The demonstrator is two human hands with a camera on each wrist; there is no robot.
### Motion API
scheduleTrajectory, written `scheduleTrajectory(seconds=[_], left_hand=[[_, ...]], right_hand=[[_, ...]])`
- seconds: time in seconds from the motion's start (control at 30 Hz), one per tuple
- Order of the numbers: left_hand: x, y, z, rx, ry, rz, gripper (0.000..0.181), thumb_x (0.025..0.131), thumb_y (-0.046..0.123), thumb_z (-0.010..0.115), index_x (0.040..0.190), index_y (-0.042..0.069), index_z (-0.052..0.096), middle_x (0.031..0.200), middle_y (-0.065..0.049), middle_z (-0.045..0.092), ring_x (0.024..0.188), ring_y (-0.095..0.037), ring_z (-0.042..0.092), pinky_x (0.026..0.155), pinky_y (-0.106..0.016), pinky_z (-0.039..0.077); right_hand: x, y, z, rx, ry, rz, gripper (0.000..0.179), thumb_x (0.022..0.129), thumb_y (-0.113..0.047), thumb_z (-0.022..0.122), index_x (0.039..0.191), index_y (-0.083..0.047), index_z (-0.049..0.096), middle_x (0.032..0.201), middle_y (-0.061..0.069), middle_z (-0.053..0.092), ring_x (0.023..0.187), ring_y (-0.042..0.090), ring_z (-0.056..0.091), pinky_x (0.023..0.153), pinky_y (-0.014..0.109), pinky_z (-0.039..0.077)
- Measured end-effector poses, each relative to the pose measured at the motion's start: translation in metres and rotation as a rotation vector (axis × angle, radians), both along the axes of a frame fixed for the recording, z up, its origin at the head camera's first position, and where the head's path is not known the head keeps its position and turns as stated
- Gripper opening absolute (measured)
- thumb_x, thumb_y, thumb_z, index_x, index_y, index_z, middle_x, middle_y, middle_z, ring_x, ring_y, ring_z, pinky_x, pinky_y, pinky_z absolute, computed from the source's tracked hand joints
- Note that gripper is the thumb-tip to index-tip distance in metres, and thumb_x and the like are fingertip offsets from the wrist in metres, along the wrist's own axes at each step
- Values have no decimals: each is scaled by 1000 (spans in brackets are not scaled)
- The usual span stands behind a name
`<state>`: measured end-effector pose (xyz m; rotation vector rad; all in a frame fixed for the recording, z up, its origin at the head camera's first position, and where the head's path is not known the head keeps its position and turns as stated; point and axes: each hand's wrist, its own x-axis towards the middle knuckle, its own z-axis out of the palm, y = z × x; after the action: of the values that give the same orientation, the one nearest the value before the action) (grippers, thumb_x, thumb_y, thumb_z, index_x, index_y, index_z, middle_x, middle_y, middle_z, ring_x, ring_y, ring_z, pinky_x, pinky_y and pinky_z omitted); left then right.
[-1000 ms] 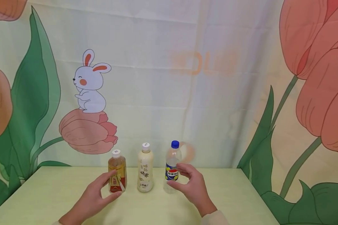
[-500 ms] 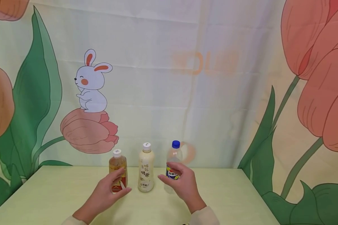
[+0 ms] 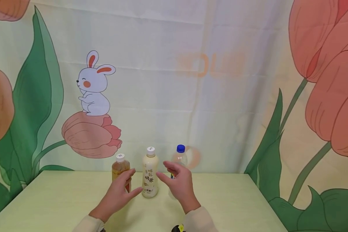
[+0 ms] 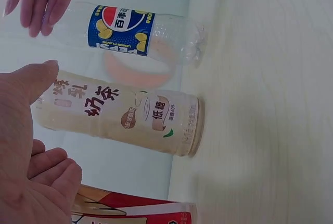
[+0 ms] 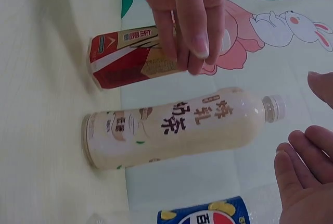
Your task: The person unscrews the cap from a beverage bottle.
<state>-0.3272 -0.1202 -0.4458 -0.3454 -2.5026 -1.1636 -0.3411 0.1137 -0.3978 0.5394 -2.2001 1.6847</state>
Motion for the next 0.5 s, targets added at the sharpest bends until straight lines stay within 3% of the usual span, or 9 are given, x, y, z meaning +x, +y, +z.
scheduleTrajectory(seconds=[0.2,0.5], left_hand=[[-8,12,3,17,-45,17,81,89,31,82,151,-3,42,151,-22,51,131,-42,58,107,-53,52],[-19,32,3,87,-162,42,92,90,37,80,157,-1,30,159,-23,40,144,-43,44,115,-62,42]], right_hand=[[-4,-15,7,-34,25,-7,47,83,-30,87,124,-13,73,127,5,73,119,26,69,109,45,53],[-16,-41,20,-57,32,-101,50,85,-38,85,125,-11,72,128,6,72,121,30,68,107,45,55]])
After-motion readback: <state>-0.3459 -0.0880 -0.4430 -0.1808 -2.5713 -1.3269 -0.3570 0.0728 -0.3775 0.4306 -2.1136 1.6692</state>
